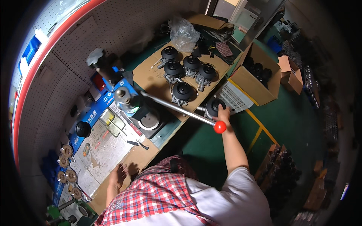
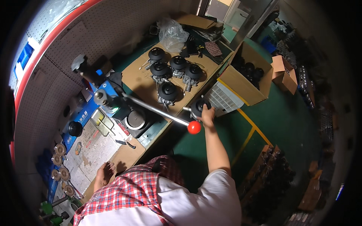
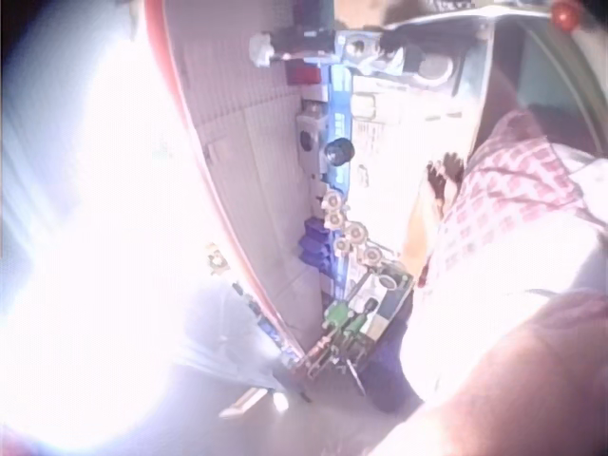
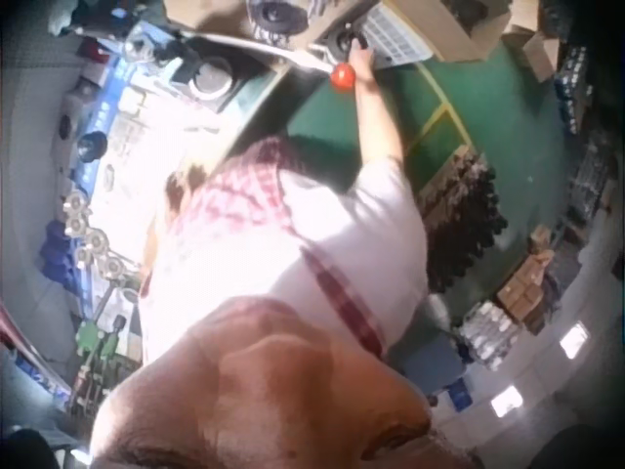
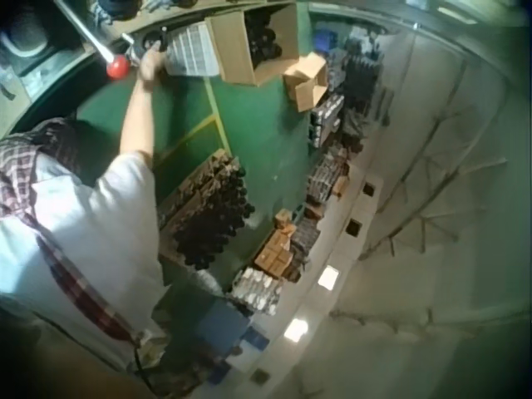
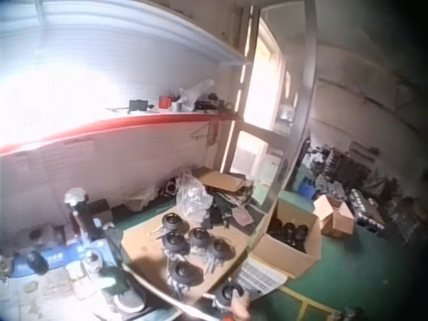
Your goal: The person assembles small appliance units by hand, repeatedly attaching black circular components to metallic housings and using a press machine to secure them. The person handles multiple units one at a time, placing finished assemblies on the workbench.
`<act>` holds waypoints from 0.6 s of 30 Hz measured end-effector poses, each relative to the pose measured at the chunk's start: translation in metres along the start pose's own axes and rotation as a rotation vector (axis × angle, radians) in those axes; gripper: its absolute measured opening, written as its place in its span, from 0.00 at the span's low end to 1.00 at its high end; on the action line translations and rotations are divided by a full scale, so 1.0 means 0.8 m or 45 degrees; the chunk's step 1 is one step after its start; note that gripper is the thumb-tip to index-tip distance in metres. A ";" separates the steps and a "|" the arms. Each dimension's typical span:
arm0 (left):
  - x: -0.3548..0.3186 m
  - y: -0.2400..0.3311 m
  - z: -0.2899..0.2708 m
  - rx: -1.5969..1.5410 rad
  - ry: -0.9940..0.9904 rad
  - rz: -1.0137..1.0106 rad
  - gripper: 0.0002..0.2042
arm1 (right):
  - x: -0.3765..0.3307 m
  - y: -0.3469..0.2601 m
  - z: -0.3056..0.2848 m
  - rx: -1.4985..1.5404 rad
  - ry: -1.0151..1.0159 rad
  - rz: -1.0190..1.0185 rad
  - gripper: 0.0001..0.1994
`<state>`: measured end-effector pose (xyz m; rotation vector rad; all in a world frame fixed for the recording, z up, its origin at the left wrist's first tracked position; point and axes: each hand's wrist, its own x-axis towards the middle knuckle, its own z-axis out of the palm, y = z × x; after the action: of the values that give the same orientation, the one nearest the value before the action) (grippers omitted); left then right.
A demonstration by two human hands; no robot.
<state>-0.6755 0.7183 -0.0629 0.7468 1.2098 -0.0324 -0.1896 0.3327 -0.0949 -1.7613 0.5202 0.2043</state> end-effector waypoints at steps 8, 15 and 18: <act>-0.037 -0.020 0.011 -0.138 0.093 0.104 0.23 | 0.110 -0.095 0.115 -0.092 0.102 0.193 0.29; -0.047 -0.050 0.018 -0.288 0.188 0.046 0.21 | 0.159 -0.110 0.167 0.384 0.028 0.283 0.29; -0.053 -0.057 0.011 -0.290 0.187 0.059 0.21 | 0.163 -0.101 0.181 0.397 -0.088 0.377 0.36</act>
<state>-0.7028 0.6637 -0.0480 0.5848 1.3096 0.1987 -0.0186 0.4540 -0.1145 -1.3657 0.7211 0.3696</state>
